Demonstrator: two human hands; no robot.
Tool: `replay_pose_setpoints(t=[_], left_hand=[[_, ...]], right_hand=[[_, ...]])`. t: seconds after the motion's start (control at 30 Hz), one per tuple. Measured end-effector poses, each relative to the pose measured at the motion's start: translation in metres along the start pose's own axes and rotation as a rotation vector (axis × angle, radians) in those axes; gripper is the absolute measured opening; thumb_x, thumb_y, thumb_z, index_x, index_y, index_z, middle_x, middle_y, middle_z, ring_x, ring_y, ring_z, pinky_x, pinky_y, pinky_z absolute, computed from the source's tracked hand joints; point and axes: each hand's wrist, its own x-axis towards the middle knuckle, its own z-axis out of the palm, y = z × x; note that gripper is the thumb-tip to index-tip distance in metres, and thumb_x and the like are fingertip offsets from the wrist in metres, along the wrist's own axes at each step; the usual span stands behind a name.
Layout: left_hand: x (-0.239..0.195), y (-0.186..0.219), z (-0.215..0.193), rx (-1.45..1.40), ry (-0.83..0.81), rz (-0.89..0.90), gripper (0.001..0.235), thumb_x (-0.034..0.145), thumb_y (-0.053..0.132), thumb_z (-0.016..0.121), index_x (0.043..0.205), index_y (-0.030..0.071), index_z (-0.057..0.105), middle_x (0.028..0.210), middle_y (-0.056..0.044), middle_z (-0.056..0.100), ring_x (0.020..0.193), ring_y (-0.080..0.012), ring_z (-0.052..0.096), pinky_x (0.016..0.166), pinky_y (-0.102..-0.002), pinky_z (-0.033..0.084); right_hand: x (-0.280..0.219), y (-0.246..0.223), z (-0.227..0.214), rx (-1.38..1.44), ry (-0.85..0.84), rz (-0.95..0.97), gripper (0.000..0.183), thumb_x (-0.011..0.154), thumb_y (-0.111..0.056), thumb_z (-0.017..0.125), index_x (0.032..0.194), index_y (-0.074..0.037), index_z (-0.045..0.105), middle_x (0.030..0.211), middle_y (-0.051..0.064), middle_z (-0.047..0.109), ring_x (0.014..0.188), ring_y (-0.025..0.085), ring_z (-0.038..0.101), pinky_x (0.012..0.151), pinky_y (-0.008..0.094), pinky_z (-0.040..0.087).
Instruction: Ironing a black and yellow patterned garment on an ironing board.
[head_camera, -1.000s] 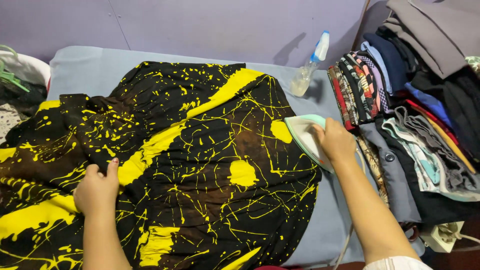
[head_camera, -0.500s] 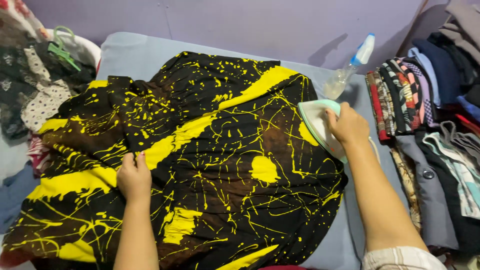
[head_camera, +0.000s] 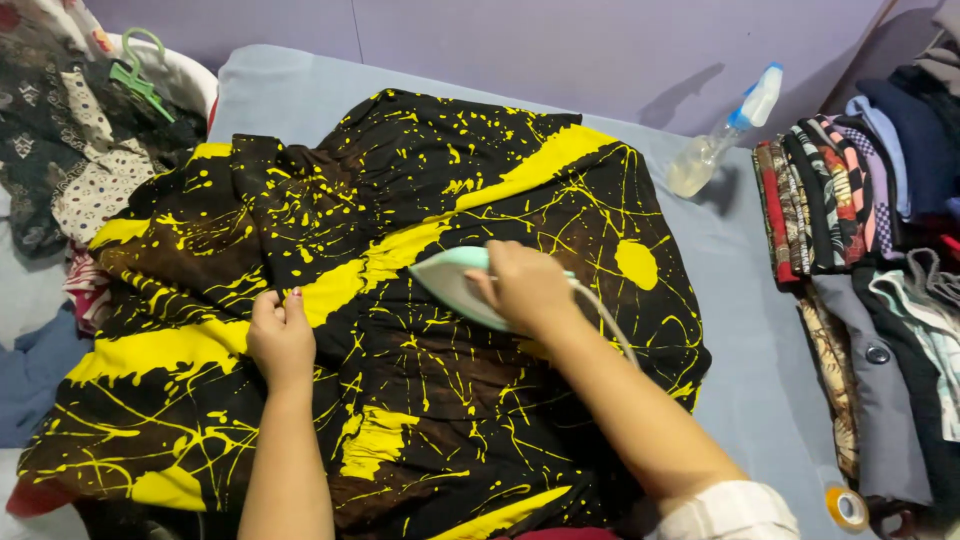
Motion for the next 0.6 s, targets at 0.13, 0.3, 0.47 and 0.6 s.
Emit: replay_pose_setpoints(t=[0.13, 0.3, 0.47, 0.6], left_hand=[[0.0, -0.012, 0.001, -0.025, 0.011, 0.023, 0.023, 0.103, 0.021, 0.072, 0.098, 0.0, 0.063, 0.07, -0.01, 0.068, 0.056, -0.0196, 0.059, 0.058, -0.035, 0.046], [0.003, -0.018, -0.005, -0.11, -0.006, -0.02, 0.024, 0.104, 0.019, 0.072, 0.098, -0.001, 0.062, 0.071, -0.008, 0.068, 0.058, -0.013, 0.053, 0.059, -0.03, 0.044], [0.007, -0.03, -0.006, -0.201, -0.019, -0.014, 0.023, 0.102, 0.018, 0.075, 0.101, -0.002, 0.062, 0.077, -0.008, 0.072, 0.063, -0.0076, 0.055, 0.062, -0.026, 0.046], [0.011, -0.038, -0.004, -0.245, -0.041, -0.046, 0.025, 0.098, 0.016, 0.078, 0.102, -0.003, 0.062, 0.08, -0.009, 0.073, 0.065, -0.0062, 0.056, 0.062, -0.024, 0.046]], right_hand=[[0.031, -0.05, 0.025, -0.017, -0.021, 0.031, 0.04, 0.093, -0.045, 0.07, 0.087, -0.007, 0.059, 0.073, 0.01, 0.063, 0.062, 0.029, 0.066, 0.052, 0.042, 0.053], [0.012, -0.012, 0.016, -0.059, 0.005, 0.116, 0.04, 0.093, -0.047, 0.07, 0.09, -0.008, 0.06, 0.075, 0.01, 0.065, 0.061, 0.029, 0.067, 0.052, 0.042, 0.054], [-0.055, 0.1, -0.042, -0.247, -0.01, 0.303, 0.041, 0.094, -0.049, 0.07, 0.093, -0.009, 0.062, 0.082, 0.011, 0.068, 0.069, 0.033, 0.069, 0.057, 0.045, 0.054], [-0.11, 0.175, -0.076, -0.352, -0.048, 0.364, 0.041, 0.095, -0.051, 0.073, 0.092, -0.011, 0.065, 0.086, 0.007, 0.07, 0.074, 0.032, 0.069, 0.061, 0.044, 0.054]])
